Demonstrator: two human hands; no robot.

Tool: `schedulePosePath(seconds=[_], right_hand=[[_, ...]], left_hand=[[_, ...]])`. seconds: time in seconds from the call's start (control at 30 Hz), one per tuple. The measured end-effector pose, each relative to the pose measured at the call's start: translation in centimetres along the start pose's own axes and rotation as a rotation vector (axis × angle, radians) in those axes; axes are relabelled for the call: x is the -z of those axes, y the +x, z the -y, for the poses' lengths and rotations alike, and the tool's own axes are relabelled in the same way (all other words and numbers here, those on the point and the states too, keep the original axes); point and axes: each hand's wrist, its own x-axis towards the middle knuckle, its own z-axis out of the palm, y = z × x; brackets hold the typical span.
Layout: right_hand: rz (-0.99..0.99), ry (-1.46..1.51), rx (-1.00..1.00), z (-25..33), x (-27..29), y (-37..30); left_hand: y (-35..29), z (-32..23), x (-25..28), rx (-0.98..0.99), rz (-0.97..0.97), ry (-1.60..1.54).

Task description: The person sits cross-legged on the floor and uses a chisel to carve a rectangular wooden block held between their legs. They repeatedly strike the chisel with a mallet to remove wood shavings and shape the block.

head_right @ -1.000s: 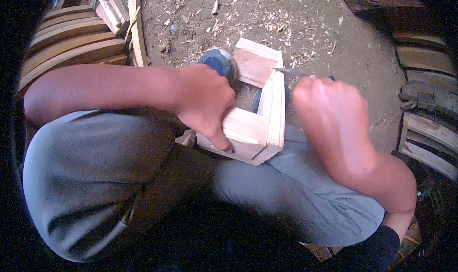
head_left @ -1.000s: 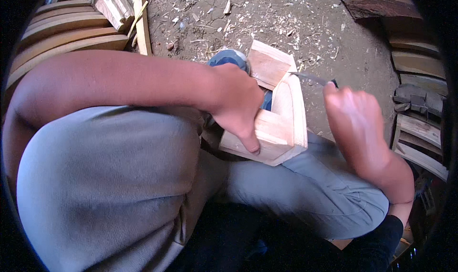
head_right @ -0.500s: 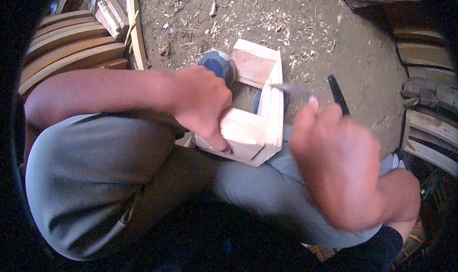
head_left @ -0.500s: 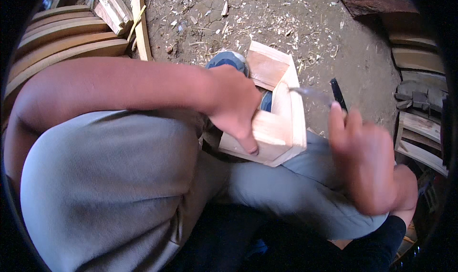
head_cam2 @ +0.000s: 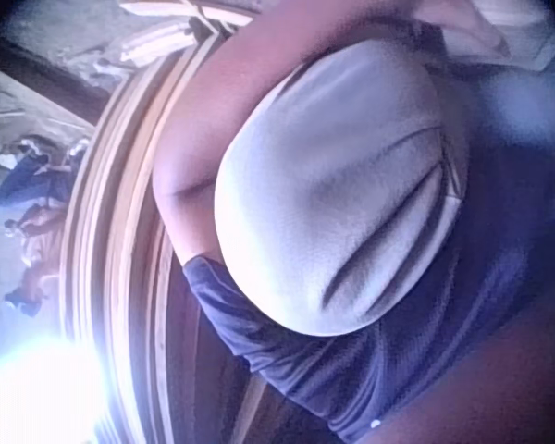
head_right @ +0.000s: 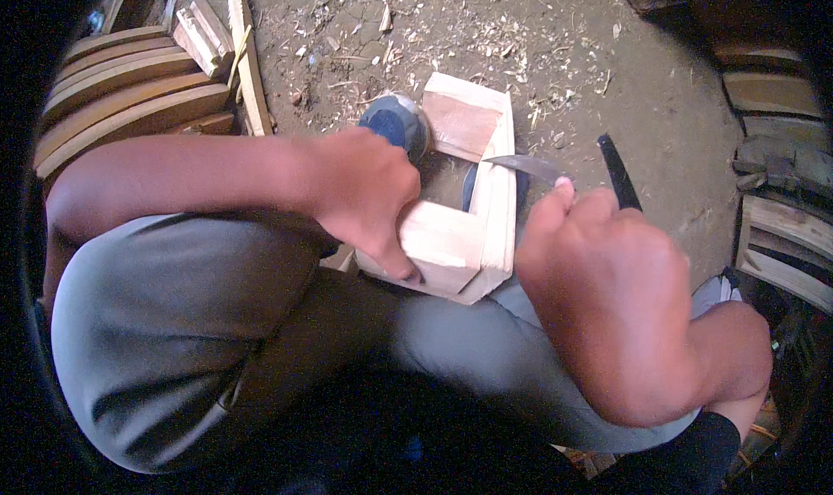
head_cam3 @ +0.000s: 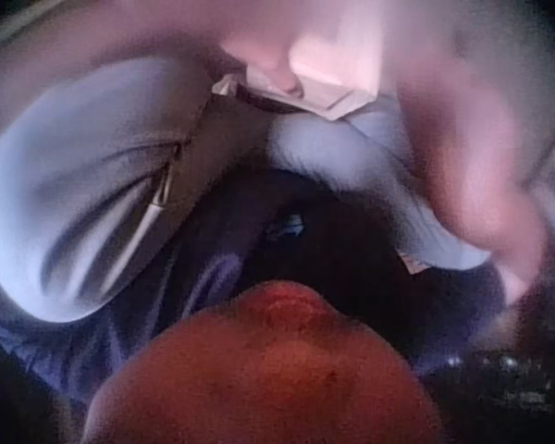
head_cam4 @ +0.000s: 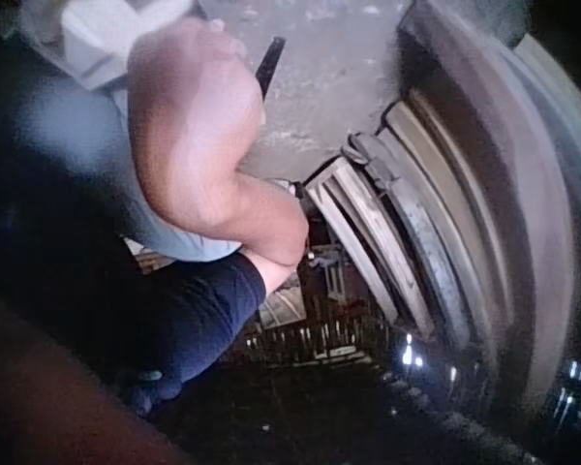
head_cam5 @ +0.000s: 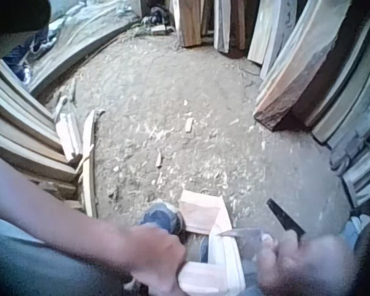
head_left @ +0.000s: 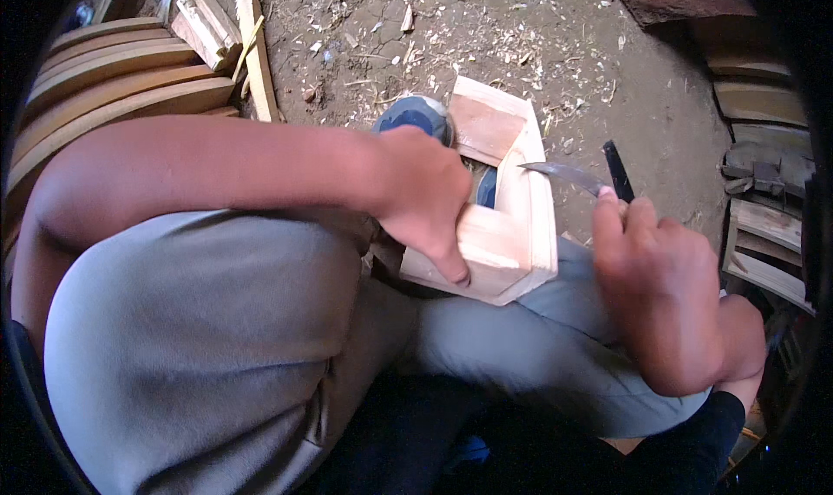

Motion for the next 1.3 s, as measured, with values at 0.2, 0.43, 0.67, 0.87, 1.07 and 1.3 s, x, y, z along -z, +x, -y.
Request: schedulePosePath(seconds=[0.2,0.43,0.67,0.87,1.07,1.3], right_hand=[[-0.143,0.079,0.074,-0.8,-1.6,1.9],[-0.154,0.147,0.072,-1.3,-2.1,1.9],[-0.141,0.067,0.046,-1.1,-1.3,1.5],[-0.120,0.103,0.080,-1.3,-1.3,1.7],[-0.281,0.131,0.118,-1.2,-2.8,2.6],[-0.184,0.129,0.077,-1.0,-2.5,2.8]], left_hand=[[-0.4,-0.1,0.0,0.020,0.007,-0.013],[-0.1,-0.2,0.2,0.008,-0.004,-0.007],[-0.2,0.0,-0.1,0.010,-0.003,0.003],[-0.3,-0.1,0.2,0.010,0.007,0.007],[-0.3,-0.3,0.6,0.012,0.029,0.003],[-0.2,0.0,0.3,0.020,0.002,-0.001]])
